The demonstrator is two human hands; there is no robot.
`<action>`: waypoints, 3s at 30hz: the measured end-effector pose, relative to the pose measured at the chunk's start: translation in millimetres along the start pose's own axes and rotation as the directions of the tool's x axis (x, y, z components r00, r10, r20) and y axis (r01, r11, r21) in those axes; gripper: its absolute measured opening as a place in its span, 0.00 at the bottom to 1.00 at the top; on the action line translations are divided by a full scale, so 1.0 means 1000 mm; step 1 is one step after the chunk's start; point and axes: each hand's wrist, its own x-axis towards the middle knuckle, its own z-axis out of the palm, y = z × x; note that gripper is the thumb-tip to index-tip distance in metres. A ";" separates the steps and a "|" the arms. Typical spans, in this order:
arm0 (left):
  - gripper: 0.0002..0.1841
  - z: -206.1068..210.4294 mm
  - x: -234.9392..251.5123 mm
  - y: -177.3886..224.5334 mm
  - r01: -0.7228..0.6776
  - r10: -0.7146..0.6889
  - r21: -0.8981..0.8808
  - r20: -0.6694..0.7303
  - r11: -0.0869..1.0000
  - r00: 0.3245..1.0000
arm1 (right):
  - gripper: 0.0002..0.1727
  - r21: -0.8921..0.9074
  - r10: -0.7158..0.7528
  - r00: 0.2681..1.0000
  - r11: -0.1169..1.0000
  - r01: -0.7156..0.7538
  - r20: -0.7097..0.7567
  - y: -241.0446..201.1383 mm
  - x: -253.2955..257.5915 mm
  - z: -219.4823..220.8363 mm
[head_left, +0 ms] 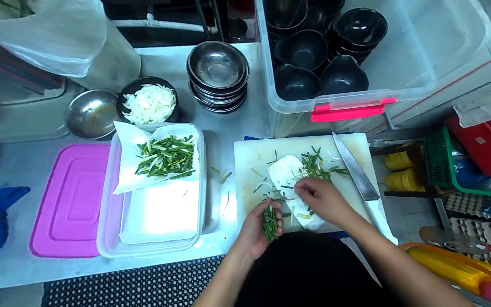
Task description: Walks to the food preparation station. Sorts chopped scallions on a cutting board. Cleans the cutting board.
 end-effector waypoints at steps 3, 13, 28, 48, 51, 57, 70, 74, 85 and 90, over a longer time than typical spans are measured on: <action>0.25 -0.001 -0.002 0.000 -0.004 0.004 -0.018 -0.002 1.000 1.000 | 0.15 -0.118 0.097 0.982 0.986 -0.117 -0.164 0.030 0.030 -0.026; 0.24 0.001 -0.003 0.002 -0.029 0.028 -0.013 -0.009 1.000 1.000 | 0.13 -0.238 0.115 0.987 0.961 -0.140 -0.115 0.056 0.070 -0.029; 0.24 0.003 0.000 0.005 -0.029 0.029 -0.014 0.004 0.999 1.000 | 0.08 0.929 0.270 0.960 0.333 -0.161 0.069 0.064 0.011 -0.081; 0.23 -0.001 -0.002 0.007 -0.020 0.021 -0.041 0.021 0.999 1.000 | 0.10 0.996 0.205 0.976 0.039 -0.077 0.067 0.081 0.014 -0.062; 0.23 -0.002 -0.002 0.006 -0.029 0.030 -0.038 0.023 0.999 0.999 | 0.11 0.994 0.237 0.969 0.059 -0.089 0.073 0.078 0.014 -0.061; 0.23 -0.001 -0.002 0.005 -0.032 0.033 -0.042 0.022 0.999 0.999 | 0.08 0.993 0.248 0.967 0.084 -0.079 0.056 0.072 0.011 -0.061; 0.24 0.009 -0.004 -0.001 -0.023 0.019 0.073 0.059 0.997 0.998 | 0.18 0.119 -0.247 0.938 0.967 0.224 0.244 -0.047 -0.047 0.005; 0.27 -0.002 -0.002 0.000 0.015 -0.020 0.035 0.151 0.999 0.988 | 0.11 -0.014 -0.165 0.986 0.986 0.164 -0.026 -0.008 -0.030 -0.014; 0.25 -0.002 0.003 0.000 0.035 -0.032 -0.028 0.113 0.999 0.993 | 0.28 -0.265 0.230 0.957 0.926 -0.270 -0.175 0.053 -0.003 0.003; 0.24 -0.005 0.002 0.000 0.032 -0.026 -0.046 0.116 0.998 0.993 | 0.22 -0.129 0.299 0.926 0.934 -0.333 -0.232 0.062 -0.004 -0.007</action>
